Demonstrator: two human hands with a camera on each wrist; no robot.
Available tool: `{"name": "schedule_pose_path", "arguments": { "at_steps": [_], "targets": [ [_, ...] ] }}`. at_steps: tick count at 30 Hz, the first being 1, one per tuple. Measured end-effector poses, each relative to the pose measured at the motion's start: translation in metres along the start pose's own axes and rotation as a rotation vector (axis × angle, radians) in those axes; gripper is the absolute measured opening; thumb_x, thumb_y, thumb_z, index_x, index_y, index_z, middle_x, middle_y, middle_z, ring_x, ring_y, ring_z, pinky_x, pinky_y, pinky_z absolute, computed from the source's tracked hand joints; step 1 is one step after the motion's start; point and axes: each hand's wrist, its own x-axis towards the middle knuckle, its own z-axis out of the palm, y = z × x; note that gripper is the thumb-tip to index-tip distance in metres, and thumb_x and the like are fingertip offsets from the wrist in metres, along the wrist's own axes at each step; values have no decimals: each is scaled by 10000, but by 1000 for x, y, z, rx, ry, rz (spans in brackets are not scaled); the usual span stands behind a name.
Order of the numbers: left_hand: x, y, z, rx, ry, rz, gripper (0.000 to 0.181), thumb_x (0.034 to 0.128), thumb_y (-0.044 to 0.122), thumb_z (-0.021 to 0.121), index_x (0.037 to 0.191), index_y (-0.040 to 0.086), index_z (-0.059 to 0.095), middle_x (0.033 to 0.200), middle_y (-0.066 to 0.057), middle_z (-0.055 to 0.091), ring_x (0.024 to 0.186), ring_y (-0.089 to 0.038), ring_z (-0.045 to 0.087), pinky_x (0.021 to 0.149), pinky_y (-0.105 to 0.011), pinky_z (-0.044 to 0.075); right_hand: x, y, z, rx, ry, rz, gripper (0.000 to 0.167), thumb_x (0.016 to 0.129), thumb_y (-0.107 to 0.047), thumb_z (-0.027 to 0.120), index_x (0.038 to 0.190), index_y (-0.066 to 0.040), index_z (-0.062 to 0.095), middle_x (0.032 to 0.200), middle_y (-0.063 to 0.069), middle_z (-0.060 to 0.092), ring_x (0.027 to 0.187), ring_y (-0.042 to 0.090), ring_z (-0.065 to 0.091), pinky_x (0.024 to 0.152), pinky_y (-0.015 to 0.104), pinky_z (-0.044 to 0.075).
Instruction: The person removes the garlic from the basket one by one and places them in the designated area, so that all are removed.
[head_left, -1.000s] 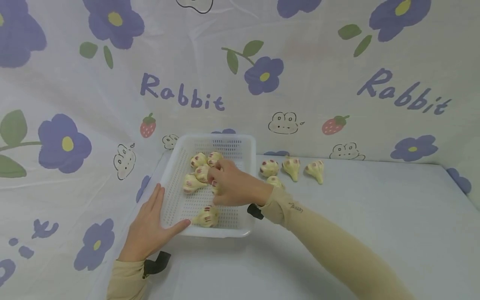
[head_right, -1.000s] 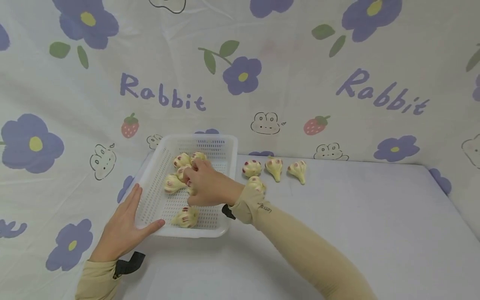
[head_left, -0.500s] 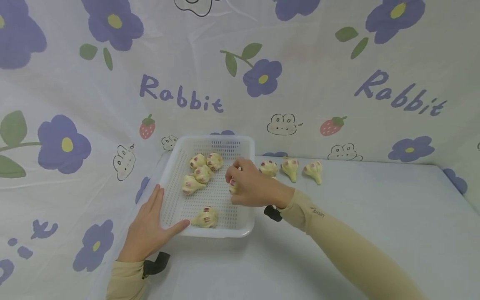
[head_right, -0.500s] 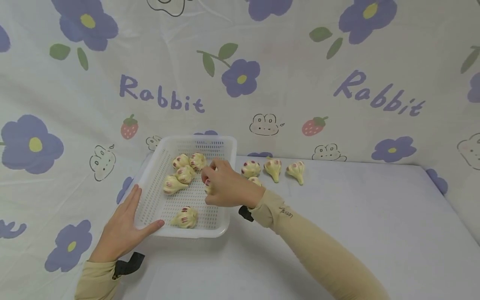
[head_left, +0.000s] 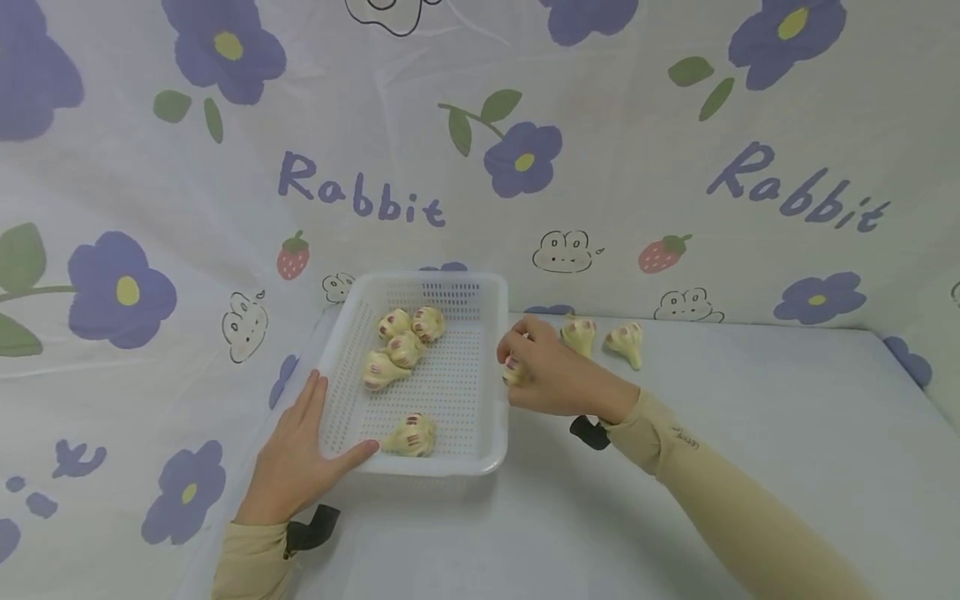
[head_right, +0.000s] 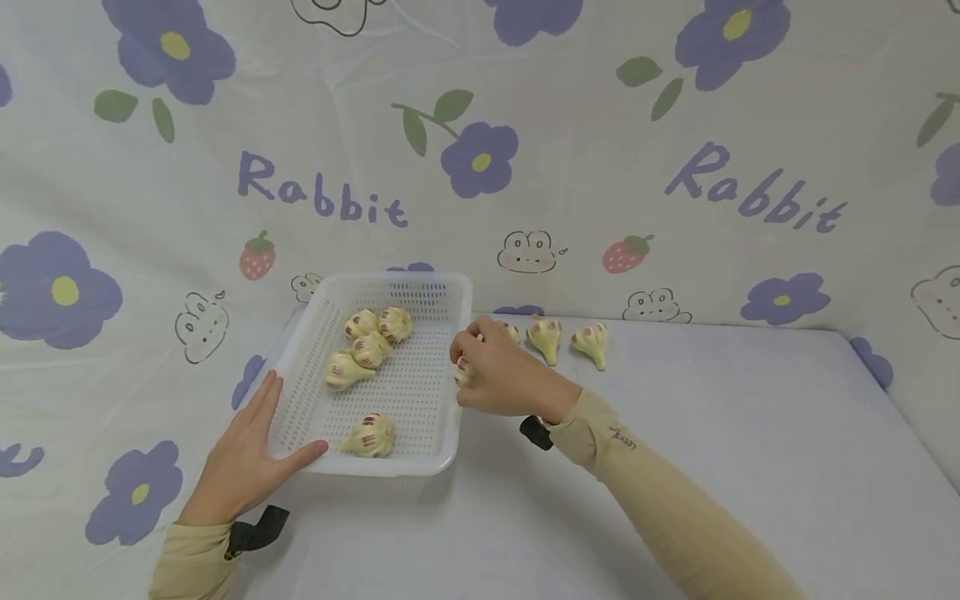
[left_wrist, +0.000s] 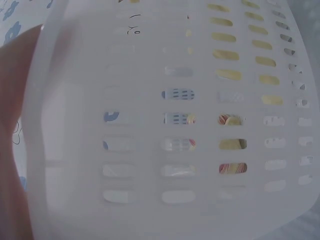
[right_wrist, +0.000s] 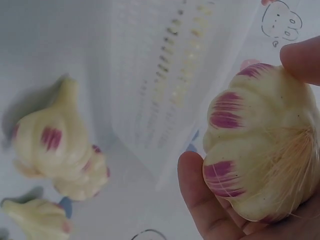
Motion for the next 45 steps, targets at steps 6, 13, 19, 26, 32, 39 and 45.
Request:
{"name": "schedule_pose_path", "arguments": {
  "at_steps": [6,13,19,26,32,39,45],
  "targets": [
    [0,0,1,1,7,6,1197,863,709,688,1655,-7,148,1751,-165,132,1533,-469,304,1168,-667,360,-13,20,-6,-25,27,18,317,766,-70,729,1067,-95,631,1230,127,486,1058,263,508,820,361,501],
    [-1,0,0,-2,15,14,1195,866,692,697,1653,-16,144,1747,-176,137,1532,-480,299,1181,-659,345,-24,33,-16,-17,46,47,303,816,-63,744,1095,-62,627,1259,176,487,1106,315,486,867,429,491],
    [-1,1,0,-3,12,10,1194,866,692,696,1653,-17,146,1747,-178,135,1528,-484,304,1182,-658,344,-35,42,-27,-38,57,75,304,842,-86,761,1114,-63,626,1318,212,492,1132,331,513,897,459,520],
    [-1,1,1,4,17,7,1192,862,693,700,1653,-13,156,1741,-190,155,1511,-483,331,1160,-666,371,-45,59,-35,-38,73,112,335,802,-33,697,1125,-83,626,1293,196,496,1150,331,489,919,461,483],
    [-1,2,1,6,10,2,1195,861,700,696,1655,-7,152,1743,-189,150,1517,-482,325,1161,-670,370,-51,69,-35,-31,60,135,314,814,-48,690,1115,-83,606,1249,169,479,1126,323,460,895,450,443],
    [0,2,1,8,6,1,1194,864,704,690,1655,-8,150,1747,-181,137,1531,-483,303,1170,-670,357,-48,78,-29,-33,79,106,319,808,-33,695,1115,-59,615,1217,199,481,1097,341,471,878,462,450],
    [-1,2,1,8,10,1,1196,862,699,697,1655,-9,149,1743,-191,140,1533,-492,293,1176,-670,347,-42,92,-17,-22,63,128,343,795,-36,709,1124,-46,612,1240,245,497,1127,386,500,920,528,481]
  ]
}}
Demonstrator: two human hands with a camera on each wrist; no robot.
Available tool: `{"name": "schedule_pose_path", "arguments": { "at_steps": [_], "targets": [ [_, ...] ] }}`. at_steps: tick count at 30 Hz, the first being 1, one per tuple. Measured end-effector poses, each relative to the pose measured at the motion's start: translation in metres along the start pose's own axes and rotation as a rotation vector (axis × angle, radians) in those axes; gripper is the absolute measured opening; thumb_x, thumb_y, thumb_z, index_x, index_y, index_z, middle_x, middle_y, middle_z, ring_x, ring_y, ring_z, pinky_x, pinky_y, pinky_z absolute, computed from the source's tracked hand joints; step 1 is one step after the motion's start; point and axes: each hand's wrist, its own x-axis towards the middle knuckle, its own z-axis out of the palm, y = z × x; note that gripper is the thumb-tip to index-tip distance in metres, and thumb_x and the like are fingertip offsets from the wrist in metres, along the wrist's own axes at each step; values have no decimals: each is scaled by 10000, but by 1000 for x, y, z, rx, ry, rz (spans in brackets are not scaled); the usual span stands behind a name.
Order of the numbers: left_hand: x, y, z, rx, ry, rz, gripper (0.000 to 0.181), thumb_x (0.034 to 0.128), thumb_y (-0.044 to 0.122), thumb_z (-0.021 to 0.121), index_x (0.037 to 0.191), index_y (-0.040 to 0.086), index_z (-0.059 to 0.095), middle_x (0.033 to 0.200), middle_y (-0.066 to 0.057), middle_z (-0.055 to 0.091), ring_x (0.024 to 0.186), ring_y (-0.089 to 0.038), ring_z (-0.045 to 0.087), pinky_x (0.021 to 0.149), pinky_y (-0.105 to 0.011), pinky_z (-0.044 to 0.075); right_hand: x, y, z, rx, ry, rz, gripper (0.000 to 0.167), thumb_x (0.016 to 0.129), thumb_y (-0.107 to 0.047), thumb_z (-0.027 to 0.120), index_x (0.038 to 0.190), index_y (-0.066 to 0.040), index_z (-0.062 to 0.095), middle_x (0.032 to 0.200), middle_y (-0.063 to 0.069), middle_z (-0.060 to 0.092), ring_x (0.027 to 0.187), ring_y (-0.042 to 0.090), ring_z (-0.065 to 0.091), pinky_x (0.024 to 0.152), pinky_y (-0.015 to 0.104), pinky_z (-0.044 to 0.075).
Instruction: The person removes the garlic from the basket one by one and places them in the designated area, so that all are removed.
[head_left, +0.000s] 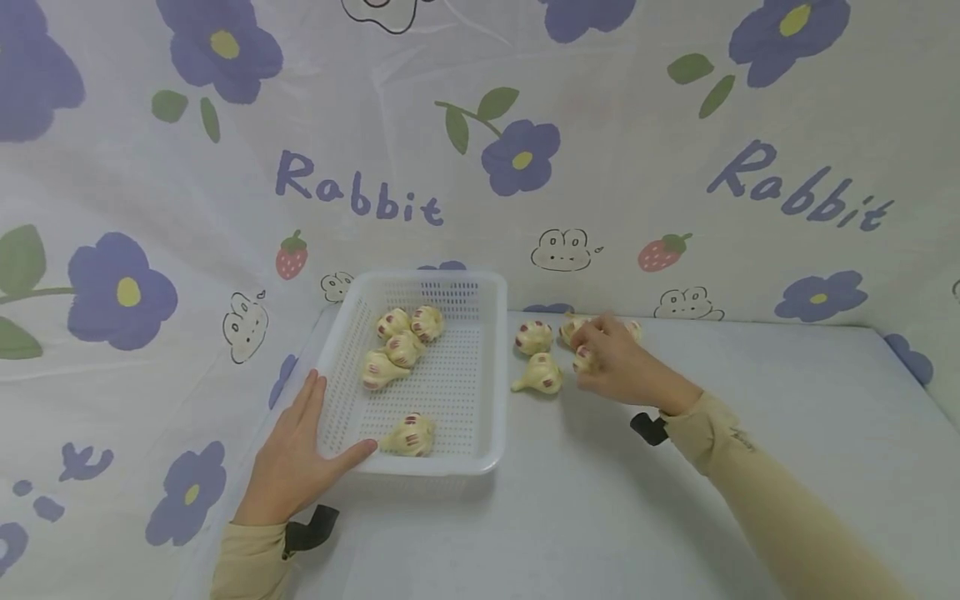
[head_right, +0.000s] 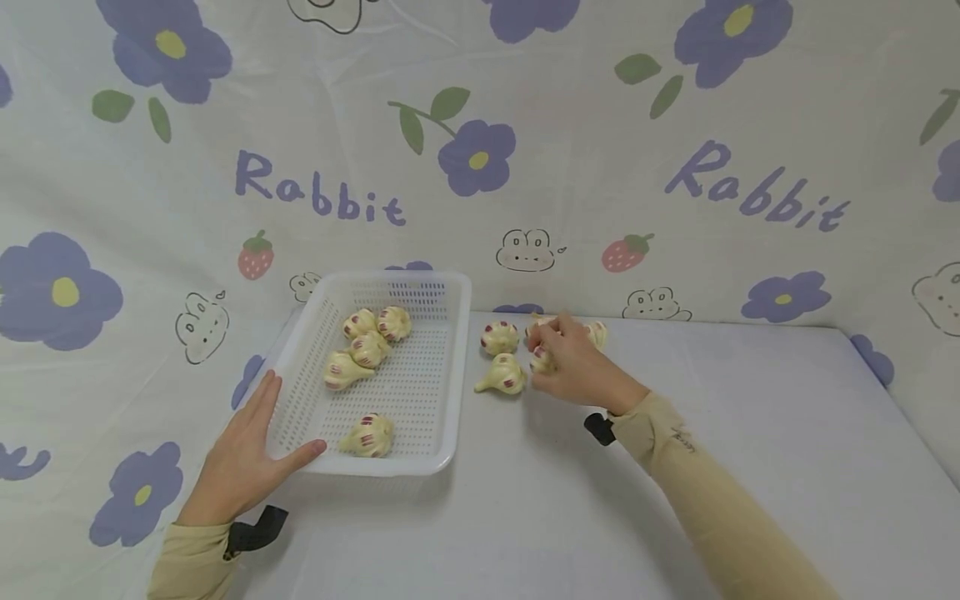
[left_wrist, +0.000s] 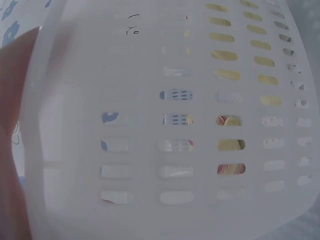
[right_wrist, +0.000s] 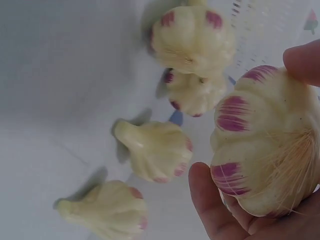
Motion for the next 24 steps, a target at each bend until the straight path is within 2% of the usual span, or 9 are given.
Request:
{"name": "schedule_pose_path", "arguments": {
  "at_steps": [5,14,24],
  "targets": [
    [0,1,0,-3,-4,-7,1180,864,705,690,1662,19,157,1749,-174,128,1531,-492,300,1170,-677,351,4,10,13,-2,-3,-3,335,777,-36,703,1100,-36,614,1192,258,519,1081,388,507,903,545,482],
    [0,2,-2,-3,-15,-20,1166,867,719,675,1669,46,160,1755,-155,116,1532,-493,296,1161,-693,351,9,24,30,-39,-21,-9,344,754,-80,731,1082,-65,629,1079,191,555,960,292,511,810,431,469],
    [-1,0,-2,-3,-9,-22,1157,867,719,676,1670,58,169,1757,-144,116,1528,-493,303,1156,-694,355,8,32,44,-17,-66,67,326,791,-83,731,1099,-102,625,1136,191,521,1031,319,482,829,446,482]
  ]
}}
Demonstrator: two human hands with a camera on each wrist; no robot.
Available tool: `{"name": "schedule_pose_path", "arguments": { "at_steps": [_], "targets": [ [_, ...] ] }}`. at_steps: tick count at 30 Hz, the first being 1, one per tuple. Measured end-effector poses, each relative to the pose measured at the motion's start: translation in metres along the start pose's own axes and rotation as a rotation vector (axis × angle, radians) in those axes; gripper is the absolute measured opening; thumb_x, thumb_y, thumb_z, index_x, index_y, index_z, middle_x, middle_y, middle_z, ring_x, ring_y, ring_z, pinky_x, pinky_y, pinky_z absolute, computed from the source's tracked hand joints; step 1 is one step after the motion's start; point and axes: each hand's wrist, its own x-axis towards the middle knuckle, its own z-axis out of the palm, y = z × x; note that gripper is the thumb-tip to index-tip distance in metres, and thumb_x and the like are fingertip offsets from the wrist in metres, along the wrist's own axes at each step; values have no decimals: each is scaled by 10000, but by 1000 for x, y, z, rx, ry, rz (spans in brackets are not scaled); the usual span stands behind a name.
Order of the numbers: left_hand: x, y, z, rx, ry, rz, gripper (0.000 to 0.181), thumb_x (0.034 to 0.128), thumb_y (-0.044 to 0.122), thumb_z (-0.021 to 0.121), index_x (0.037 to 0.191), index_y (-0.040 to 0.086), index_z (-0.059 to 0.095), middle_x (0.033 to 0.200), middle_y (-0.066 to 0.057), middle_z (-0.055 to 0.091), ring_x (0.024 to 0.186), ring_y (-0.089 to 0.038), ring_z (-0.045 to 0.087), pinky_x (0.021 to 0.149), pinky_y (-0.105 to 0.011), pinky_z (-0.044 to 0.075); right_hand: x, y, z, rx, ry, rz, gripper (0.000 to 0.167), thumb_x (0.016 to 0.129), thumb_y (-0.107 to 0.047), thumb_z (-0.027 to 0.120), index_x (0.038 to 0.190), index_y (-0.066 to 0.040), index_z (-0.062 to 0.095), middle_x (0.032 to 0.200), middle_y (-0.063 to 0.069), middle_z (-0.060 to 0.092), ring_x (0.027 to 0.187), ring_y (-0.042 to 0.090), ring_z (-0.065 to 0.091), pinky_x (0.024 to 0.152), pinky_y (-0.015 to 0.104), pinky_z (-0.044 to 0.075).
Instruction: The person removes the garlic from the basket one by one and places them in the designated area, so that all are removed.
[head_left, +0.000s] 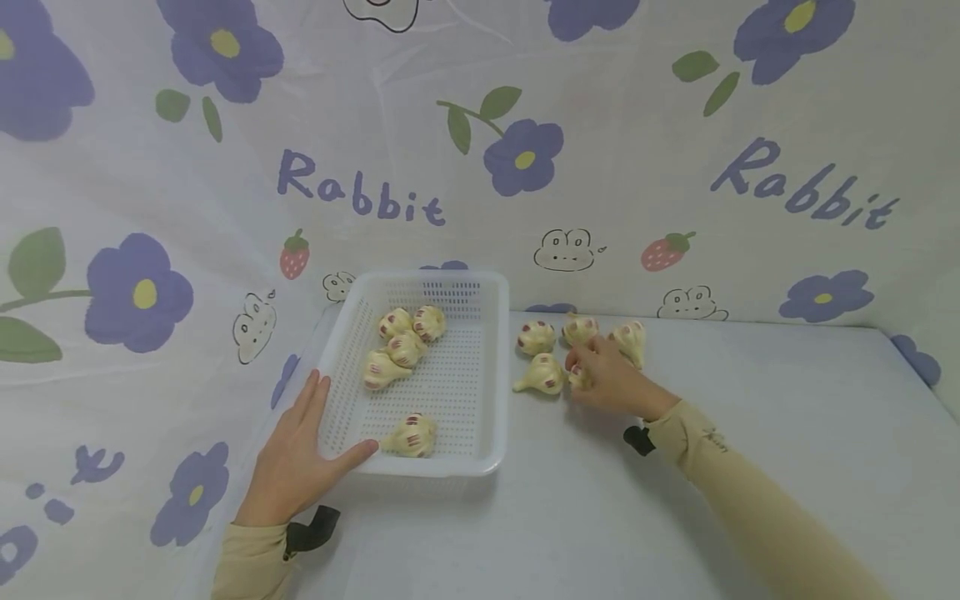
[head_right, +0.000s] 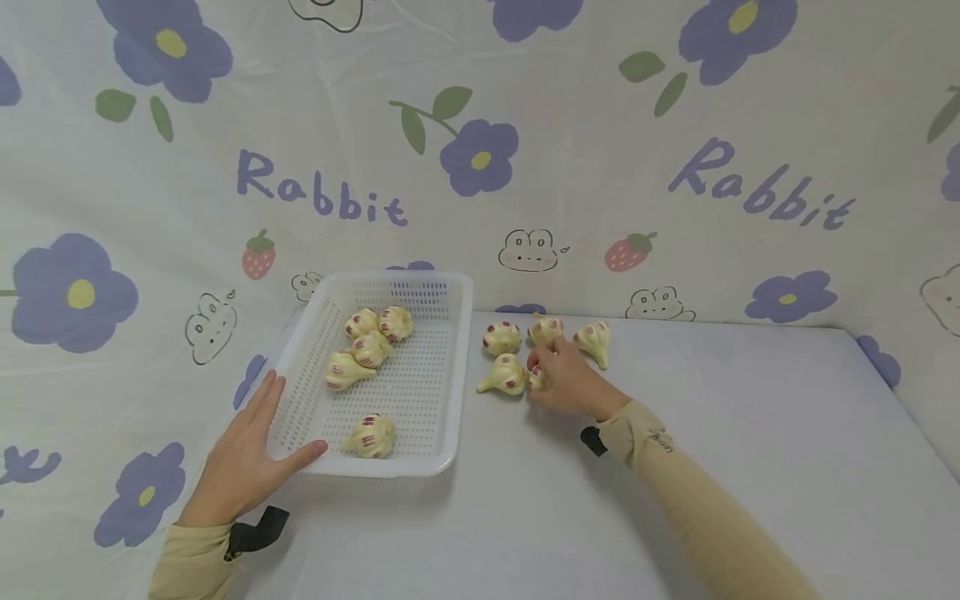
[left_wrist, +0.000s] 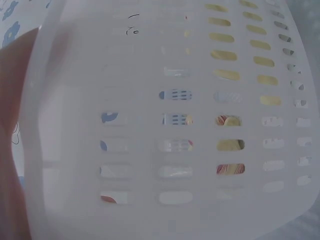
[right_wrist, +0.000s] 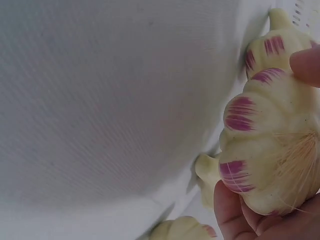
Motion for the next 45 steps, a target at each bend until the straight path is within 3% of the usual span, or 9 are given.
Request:
{"name": "schedule_pose_path", "arguments": {
  "at_steps": [9,31,38,45],
  "targets": [
    [0,-1,2,2,11,7,1155,868,714,679,1670,56,171,1756,-145,122,1522,-492,314,1151,-692,362,0,3,7,25,-7,-7,345,779,-63,741,1098,-81,613,1199,236,505,1089,370,479,879,499,482],
    [0,2,-1,-3,-7,-9,1157,868,718,673,1667,47,173,1751,-166,132,1528,-492,303,1166,-688,348,-1,5,9,-11,6,-13,344,841,-89,761,1149,-67,608,1181,211,520,1062,342,494,878,486,477],
    [-1,2,-1,-4,-2,-2,1154,870,713,676,1665,42,177,1751,-161,136,1525,-490,310,1163,-684,354,1,1,-1,-63,39,-10,400,838,-144,775,1196,-39,630,1219,227,556,1041,329,532,879,484,507],
    [0,3,-1,4,-9,-12,1161,868,728,665,1667,44,172,1752,-162,128,1525,-490,308,1153,-692,363,-1,-10,-23,-4,80,-10,355,836,-98,701,1178,-53,617,1267,271,518,1088,358,508,895,509,501]
  ]
}}
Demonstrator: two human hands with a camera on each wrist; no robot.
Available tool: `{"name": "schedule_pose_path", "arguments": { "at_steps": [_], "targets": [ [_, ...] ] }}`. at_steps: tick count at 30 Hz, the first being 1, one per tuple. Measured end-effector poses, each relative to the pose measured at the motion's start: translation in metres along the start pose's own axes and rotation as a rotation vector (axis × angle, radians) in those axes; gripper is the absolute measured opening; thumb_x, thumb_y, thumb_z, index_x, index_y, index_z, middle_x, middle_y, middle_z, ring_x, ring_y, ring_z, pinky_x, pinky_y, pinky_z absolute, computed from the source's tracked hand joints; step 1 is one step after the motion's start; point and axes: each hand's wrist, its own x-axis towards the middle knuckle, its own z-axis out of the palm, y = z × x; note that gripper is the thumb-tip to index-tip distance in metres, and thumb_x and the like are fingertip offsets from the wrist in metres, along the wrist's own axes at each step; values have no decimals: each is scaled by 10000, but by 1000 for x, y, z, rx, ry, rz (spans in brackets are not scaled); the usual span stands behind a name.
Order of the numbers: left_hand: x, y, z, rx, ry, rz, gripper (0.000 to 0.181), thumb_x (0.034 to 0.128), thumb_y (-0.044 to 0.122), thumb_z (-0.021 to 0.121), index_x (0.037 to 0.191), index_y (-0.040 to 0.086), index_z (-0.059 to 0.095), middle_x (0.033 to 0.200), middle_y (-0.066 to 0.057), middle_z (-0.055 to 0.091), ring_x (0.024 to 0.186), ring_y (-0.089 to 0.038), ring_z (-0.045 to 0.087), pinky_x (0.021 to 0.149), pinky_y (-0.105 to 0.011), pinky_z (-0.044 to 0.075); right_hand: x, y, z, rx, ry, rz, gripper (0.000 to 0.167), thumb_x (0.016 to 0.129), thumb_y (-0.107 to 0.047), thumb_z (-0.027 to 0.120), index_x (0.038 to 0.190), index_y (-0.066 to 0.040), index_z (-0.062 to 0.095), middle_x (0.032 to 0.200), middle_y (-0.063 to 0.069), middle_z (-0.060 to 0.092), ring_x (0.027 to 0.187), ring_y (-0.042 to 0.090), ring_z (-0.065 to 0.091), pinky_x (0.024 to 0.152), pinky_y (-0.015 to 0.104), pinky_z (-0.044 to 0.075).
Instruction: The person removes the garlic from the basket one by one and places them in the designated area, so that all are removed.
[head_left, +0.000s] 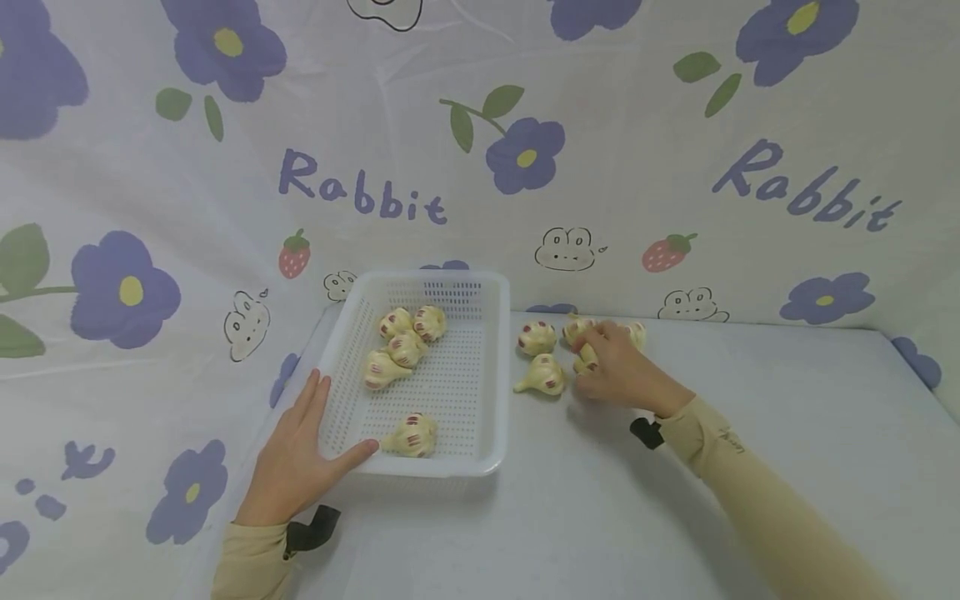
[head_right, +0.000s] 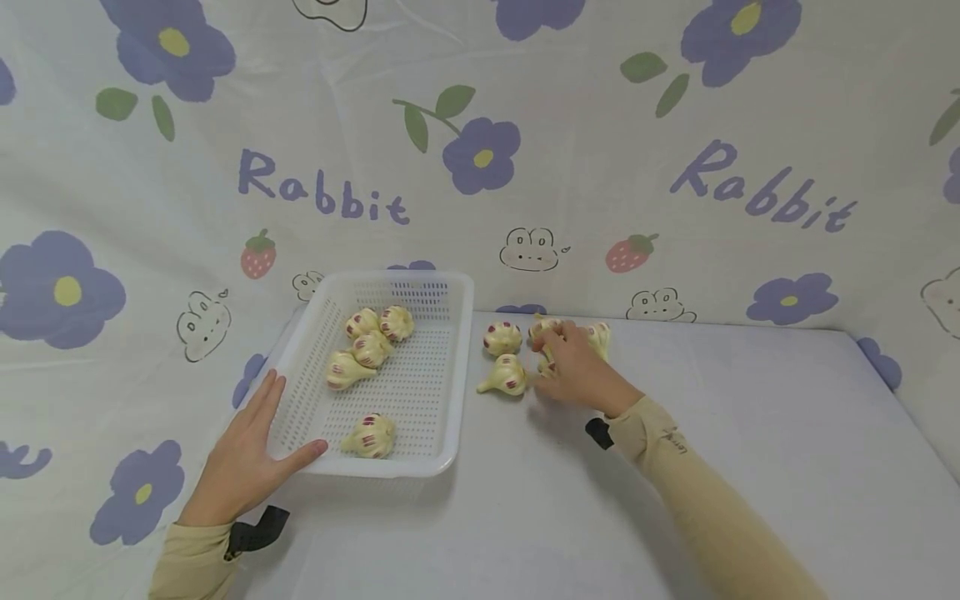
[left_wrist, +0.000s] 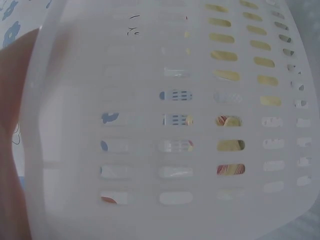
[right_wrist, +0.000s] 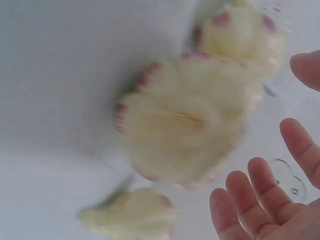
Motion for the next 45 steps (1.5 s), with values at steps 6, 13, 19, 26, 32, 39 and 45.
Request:
{"name": "schedule_pose_path", "arguments": {
  "at_steps": [6,13,19,26,32,39,45],
  "targets": [
    [0,1,0,1,6,4,1157,867,724,669,1664,40,184,1747,-175,144,1523,-492,313,1148,-697,365,-1,-15,-19,6,23,-30,349,868,-108,737,1189,-47,614,1338,251,491,1248,407,471,1034,585,456],
    [0,0,1,-8,12,11,1147,870,710,676,1661,34,193,1746,-178,147,1515,-496,323,1149,-690,369,-4,-36,-39,3,19,-51,381,886,-121,744,1227,-60,585,1396,236,445,1306,407,421,1065,618,445],
    [0,-1,2,-10,12,13,1149,868,707,682,1661,34,193,1746,-178,148,1523,-496,309,1165,-682,353,-3,-45,-44,-3,15,-60,344,903,-128,725,1218,-78,595,1390,217,457,1271,384,418,1028,593,472],
    [0,-1,1,-6,5,6,1155,869,721,671,1665,43,181,1749,-172,138,1530,-491,299,1174,-681,342,-1,-52,-41,5,8,-66,346,889,-123,735,1209,-83,611,1384,217,471,1280,390,428,1040,596,472],
    [1,-1,1,-6,1,-1,1158,866,729,667,1669,56,175,1752,-163,131,1527,-488,305,1167,-689,345,1,-60,-36,2,13,-138,351,875,-99,734,1202,-69,610,1337,211,482,1263,376,446,1051,570,475],
    [1,-2,2,-5,5,4,1160,866,732,669,1669,57,174,1755,-153,121,1528,-485,306,1161,-692,351,8,-76,-33,-2,22,-235,342,891,-117,741,1208,-77,619,1352,192,505,1258,357,475,1065,540,475],
    [-1,-2,2,-6,7,2,1155,867,727,671,1668,56,179,1756,-150,123,1525,-486,312,1152,-697,360,13,-96,-28,30,-39,-265,354,878,-113,743,1209,-91,620,1378,158,494,1298,318,448,1063,506,483]
  ]
}}
